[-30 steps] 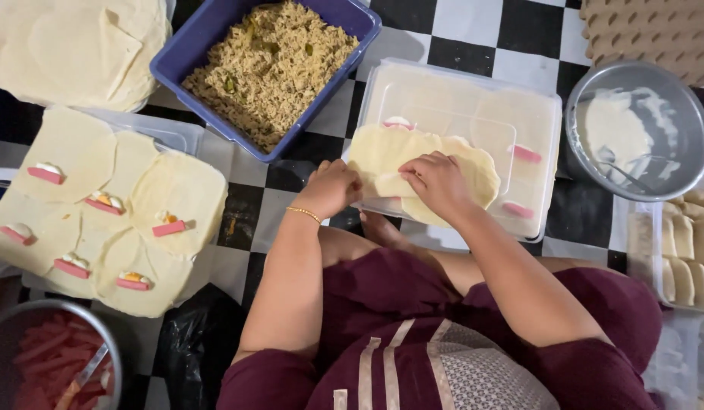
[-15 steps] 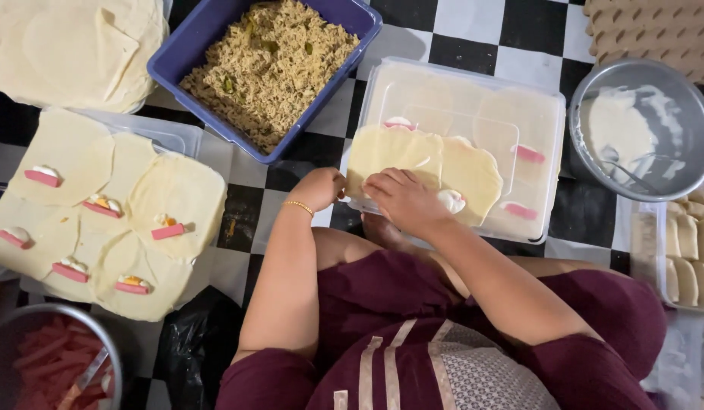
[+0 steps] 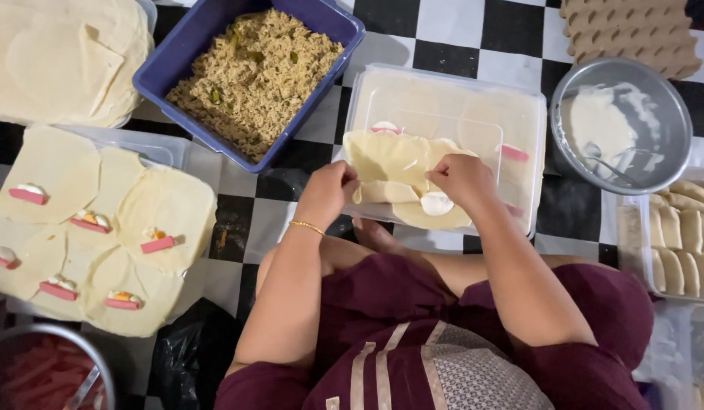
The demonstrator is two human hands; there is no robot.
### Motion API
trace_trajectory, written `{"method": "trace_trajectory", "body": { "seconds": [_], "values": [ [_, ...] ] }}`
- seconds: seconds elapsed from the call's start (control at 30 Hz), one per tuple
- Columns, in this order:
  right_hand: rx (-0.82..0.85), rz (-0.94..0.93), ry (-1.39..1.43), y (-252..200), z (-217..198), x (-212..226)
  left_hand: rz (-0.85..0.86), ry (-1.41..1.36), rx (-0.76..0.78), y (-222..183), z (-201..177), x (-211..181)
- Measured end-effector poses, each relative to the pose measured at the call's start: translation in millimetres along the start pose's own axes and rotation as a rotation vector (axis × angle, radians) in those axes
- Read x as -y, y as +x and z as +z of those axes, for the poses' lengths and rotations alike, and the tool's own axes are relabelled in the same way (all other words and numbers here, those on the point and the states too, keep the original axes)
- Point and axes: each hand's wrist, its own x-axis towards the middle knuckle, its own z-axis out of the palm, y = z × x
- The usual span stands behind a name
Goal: Applying paste to dough sheets and rolling them into cylindrical shapes for food preparation.
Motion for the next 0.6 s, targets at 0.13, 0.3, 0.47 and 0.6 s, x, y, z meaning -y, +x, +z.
{"method": "trace_trajectory", "body": {
  "seconds": [0.13,0.3,0.47,0.6],
  "values": [
    [0.088,0.068,0.108,5,13,-4,0.130,0.084,0.071,-3,2,-17],
    [0.089,0.078,0.101,-9,-7,15,0.233,0.346,-0.029,-3,21,-12],
    [0.198,0.148,0.031,-18,-26,23,0.258,0.560,0.225,-16,24,-57],
    [0.204,0.097,0.018,-6,-15,14,0.206,0.577,0.295,-12,23,-65]
  ]
}}
